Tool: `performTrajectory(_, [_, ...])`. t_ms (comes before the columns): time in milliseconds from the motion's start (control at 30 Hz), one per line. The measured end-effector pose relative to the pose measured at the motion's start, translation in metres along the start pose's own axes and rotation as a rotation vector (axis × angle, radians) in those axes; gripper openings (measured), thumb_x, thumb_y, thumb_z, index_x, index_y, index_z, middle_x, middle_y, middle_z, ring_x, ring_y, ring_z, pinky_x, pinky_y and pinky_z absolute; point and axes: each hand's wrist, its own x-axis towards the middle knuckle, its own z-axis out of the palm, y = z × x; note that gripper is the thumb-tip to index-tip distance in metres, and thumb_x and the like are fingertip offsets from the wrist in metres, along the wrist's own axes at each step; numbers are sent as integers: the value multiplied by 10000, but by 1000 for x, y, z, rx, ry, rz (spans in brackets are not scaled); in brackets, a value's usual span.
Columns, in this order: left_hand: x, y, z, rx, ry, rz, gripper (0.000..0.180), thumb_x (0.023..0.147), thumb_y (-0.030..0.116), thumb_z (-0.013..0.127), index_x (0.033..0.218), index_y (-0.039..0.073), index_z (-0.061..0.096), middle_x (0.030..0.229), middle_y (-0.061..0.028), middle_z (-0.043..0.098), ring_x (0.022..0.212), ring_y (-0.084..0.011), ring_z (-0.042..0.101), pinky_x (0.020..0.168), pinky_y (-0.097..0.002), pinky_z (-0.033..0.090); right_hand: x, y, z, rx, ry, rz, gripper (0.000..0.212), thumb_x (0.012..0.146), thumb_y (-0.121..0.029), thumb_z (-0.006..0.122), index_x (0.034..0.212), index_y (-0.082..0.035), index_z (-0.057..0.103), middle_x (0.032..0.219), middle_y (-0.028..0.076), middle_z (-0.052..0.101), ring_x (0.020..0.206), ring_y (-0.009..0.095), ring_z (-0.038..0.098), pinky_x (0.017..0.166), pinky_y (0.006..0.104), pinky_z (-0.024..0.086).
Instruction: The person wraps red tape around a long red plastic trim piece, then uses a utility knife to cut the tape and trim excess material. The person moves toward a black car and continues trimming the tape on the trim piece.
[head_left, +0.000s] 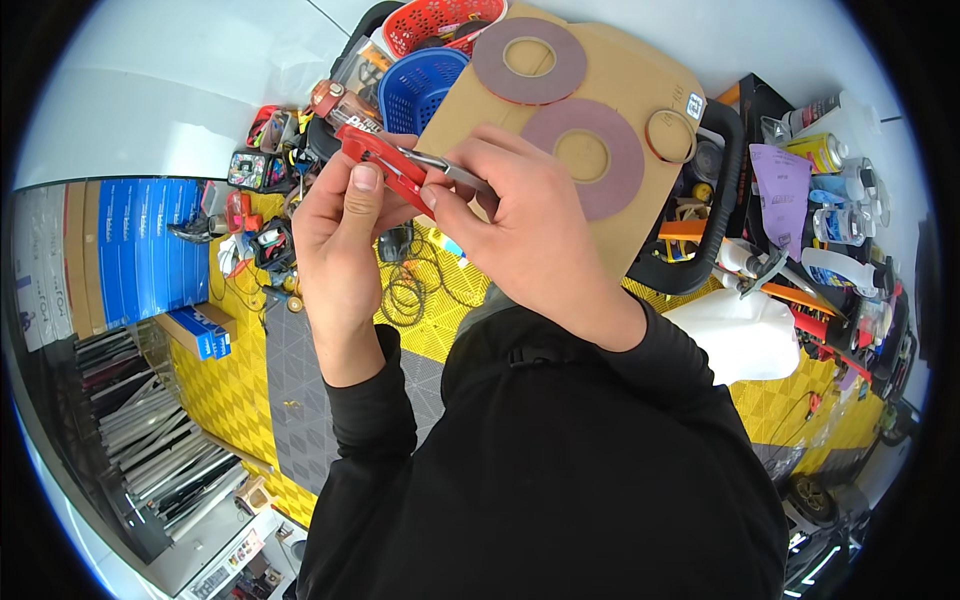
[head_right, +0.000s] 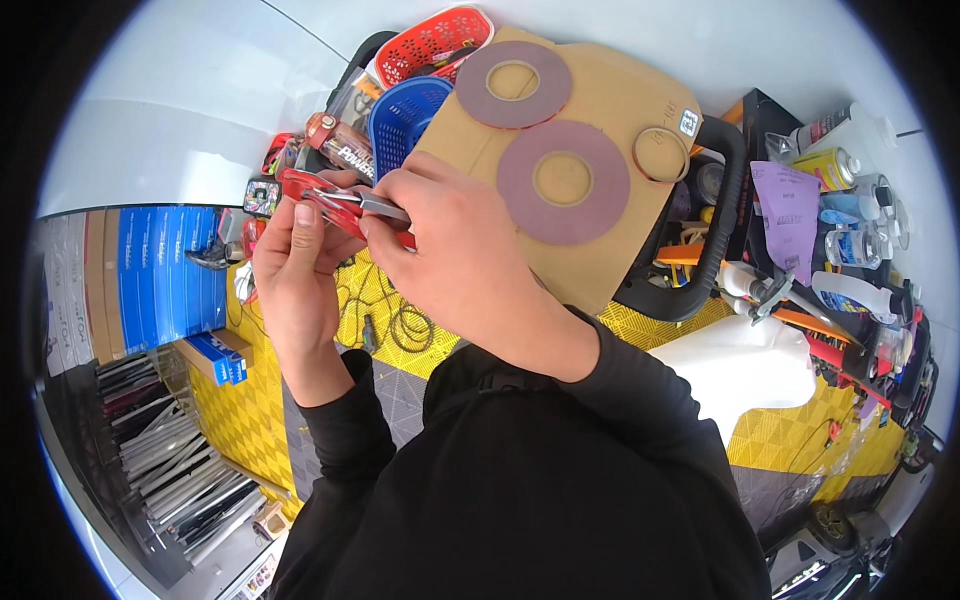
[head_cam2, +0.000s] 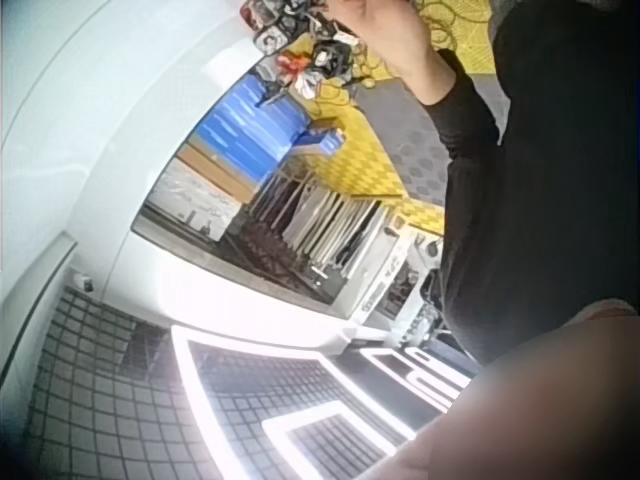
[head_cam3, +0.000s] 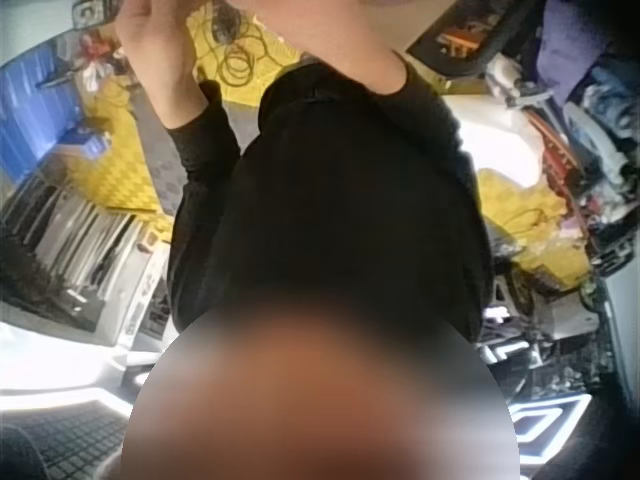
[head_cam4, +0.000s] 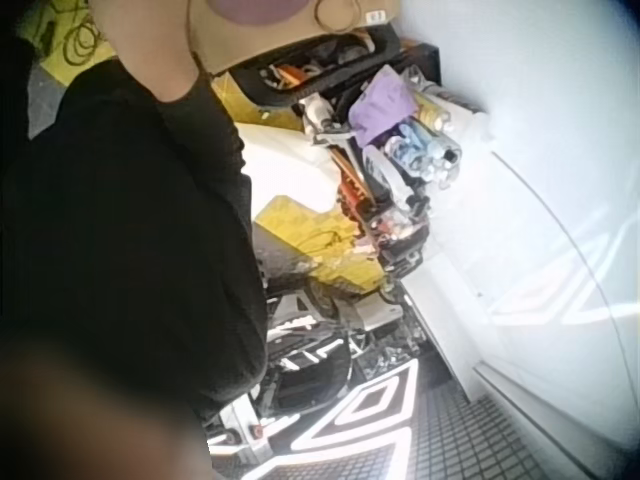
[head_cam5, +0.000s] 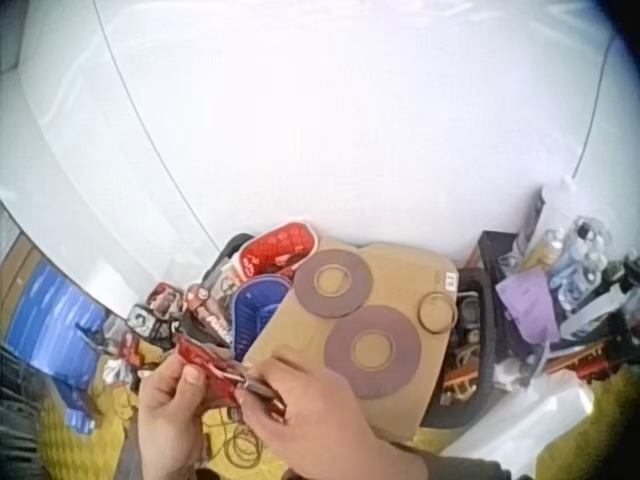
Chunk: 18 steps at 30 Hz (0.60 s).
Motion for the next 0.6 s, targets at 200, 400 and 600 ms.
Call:
performTrajectory(200, [-1, 2, 5, -1, -25, -21, 359, 1125, 176, 475, 1346, -77, 601, 1253, -177, 708, 1046, -238, 746, 904, -376, 627, -1, -1, -1, -91, 15, 34, 169, 899, -82, 743, 941, 53, 651, 843, 103, 613, 654, 188, 622, 572, 297, 486])
performTrajectory(400, [-2, 6, 10, -5, -88, 7, 358, 1118, 155, 464, 1357, -85, 582, 1210, -205, 712, 1013, -251, 753, 906, -377, 621, -5, 0, 0, -61, 67, 69, 171, 881, -91, 745, 915, 34, 634, 806, 103, 621, 633, 168, 608, 576, 307, 492])
performTrajectory(600, [0, 6, 15, -33, -70, -12, 322, 1118, 149, 423, 1253, -73, 613, 1149, -182, 723, 1040, -257, 742, 950, -403, 611, -7, 2, 1, -37, 89, 92, 169, 876, -89, 743, 907, 24, 621, 791, 101, 618, 633, 158, 598, 568, 317, 482])
